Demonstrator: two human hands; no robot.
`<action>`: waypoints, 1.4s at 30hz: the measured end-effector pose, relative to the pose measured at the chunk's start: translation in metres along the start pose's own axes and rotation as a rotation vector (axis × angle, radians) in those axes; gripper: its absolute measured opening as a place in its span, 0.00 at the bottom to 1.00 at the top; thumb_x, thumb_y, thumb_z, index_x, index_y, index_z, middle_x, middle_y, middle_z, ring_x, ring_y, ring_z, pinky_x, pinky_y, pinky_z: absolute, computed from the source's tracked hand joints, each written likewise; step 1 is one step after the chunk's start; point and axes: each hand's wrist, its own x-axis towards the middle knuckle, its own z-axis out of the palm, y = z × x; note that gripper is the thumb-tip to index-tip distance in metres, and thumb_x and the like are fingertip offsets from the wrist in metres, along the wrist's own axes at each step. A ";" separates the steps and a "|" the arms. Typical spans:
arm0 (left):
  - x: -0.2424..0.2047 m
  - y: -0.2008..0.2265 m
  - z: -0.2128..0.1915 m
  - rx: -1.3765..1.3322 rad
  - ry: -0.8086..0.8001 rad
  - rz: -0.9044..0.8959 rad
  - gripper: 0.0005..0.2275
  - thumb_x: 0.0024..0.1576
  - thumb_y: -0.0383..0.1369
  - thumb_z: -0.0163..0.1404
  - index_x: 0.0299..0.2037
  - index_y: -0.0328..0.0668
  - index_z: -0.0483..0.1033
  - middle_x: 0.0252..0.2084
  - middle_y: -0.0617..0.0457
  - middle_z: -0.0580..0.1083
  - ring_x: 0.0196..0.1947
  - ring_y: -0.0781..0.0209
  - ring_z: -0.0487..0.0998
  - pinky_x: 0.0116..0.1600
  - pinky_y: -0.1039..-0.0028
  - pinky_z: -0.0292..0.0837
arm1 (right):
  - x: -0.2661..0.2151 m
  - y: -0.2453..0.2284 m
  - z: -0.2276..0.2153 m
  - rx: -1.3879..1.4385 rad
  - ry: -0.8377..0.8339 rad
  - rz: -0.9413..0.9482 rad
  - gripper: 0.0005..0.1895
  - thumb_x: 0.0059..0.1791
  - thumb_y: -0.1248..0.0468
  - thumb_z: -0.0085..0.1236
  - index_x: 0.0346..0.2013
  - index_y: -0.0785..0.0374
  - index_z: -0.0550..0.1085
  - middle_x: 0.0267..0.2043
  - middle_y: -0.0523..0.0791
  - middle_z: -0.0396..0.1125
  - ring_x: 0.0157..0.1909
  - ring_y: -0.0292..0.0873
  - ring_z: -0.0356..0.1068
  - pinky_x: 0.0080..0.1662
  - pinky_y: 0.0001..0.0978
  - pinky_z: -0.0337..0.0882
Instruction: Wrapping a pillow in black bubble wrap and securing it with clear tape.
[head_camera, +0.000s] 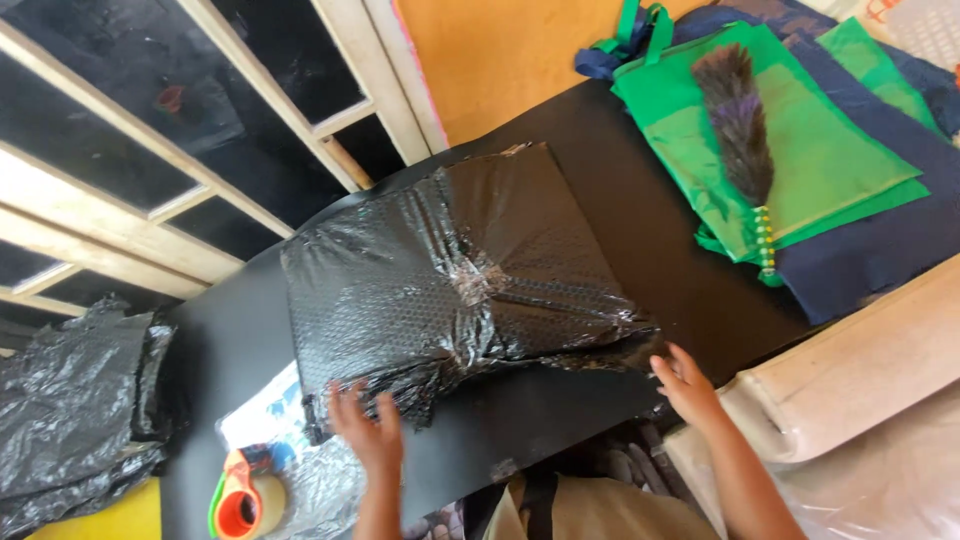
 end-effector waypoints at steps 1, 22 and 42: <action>-0.010 0.033 0.012 -0.028 -0.109 0.059 0.18 0.57 0.35 0.55 0.57 0.41 0.74 0.70 0.35 0.62 0.74 0.35 0.59 0.71 0.47 0.55 | 0.002 -0.007 0.002 0.253 0.034 0.017 0.40 0.50 0.45 0.47 0.74 0.54 0.55 0.70 0.48 0.61 0.67 0.48 0.64 0.63 0.43 0.66; -0.106 0.190 0.199 0.154 -0.764 0.895 0.26 0.51 0.29 0.56 0.62 0.53 0.71 0.54 0.52 0.74 0.44 0.49 0.76 0.42 0.56 0.64 | 0.036 0.005 0.036 -0.004 0.402 -0.562 0.22 0.40 0.65 0.68 0.48 0.63 0.76 0.42 0.52 0.73 0.47 0.58 0.75 0.47 0.47 0.78; -0.069 0.191 0.214 -0.248 -0.378 1.108 0.07 0.53 0.28 0.59 0.32 0.52 0.72 0.30 0.56 0.73 0.32 0.58 0.80 0.55 0.65 0.73 | 0.064 -0.005 0.039 -0.538 0.408 -1.171 0.08 0.34 0.54 0.64 0.20 0.54 0.78 0.25 0.41 0.68 0.35 0.48 0.67 0.36 0.43 0.69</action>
